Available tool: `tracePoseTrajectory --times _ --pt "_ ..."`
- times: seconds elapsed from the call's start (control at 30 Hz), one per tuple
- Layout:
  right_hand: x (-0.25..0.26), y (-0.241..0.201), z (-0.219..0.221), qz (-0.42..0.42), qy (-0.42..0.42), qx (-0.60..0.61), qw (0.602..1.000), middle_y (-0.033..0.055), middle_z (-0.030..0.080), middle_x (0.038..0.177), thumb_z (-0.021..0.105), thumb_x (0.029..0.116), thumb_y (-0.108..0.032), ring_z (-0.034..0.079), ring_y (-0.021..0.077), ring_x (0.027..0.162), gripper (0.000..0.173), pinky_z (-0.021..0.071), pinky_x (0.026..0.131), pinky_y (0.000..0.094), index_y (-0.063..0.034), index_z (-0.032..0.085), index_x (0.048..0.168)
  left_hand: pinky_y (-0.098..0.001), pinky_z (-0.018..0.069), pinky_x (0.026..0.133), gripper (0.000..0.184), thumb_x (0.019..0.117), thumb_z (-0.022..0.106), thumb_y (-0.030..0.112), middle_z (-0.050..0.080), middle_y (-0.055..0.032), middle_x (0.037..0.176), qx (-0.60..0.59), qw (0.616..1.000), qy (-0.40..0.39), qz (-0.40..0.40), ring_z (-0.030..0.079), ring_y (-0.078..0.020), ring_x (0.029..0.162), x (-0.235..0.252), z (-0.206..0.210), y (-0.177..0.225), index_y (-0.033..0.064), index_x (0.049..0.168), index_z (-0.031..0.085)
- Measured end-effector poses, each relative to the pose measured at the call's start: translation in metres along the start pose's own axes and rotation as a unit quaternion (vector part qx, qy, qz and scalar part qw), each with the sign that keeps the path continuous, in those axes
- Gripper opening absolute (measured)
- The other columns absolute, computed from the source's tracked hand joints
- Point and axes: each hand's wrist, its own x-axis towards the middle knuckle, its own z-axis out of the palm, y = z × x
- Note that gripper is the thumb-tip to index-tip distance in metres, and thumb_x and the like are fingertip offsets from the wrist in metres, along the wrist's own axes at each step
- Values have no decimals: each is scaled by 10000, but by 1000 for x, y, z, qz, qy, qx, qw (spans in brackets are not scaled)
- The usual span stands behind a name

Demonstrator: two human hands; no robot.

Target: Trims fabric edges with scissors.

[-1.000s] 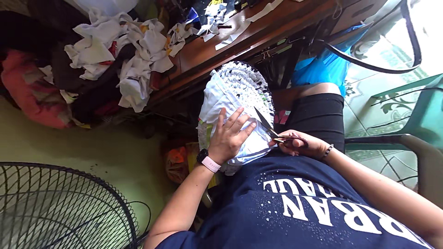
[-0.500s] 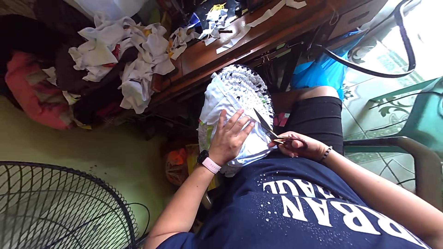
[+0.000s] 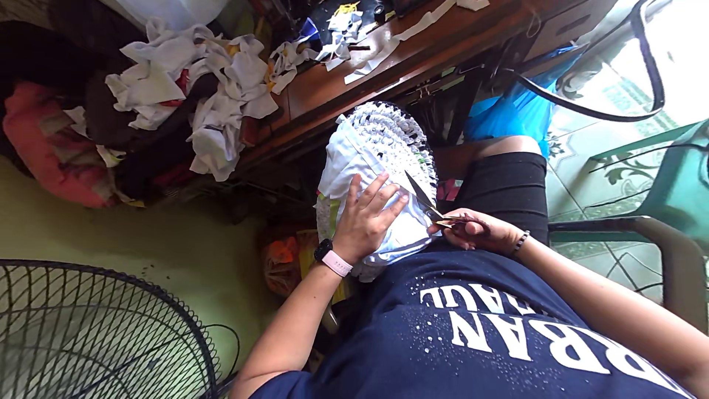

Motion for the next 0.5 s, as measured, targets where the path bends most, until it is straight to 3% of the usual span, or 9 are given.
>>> tracePoseTrajectory --times 0.5 --pt "-1 -1 2 4 14 -7 1000 -146 596 655 677 850 -699 530 -51 526 636 431 496 111 -169 715 1200 -701 153 1210 385 972 552 93 614 -100 1430 3 1000 3 1 409 -349 1477 0 0 0 206 1301 716"
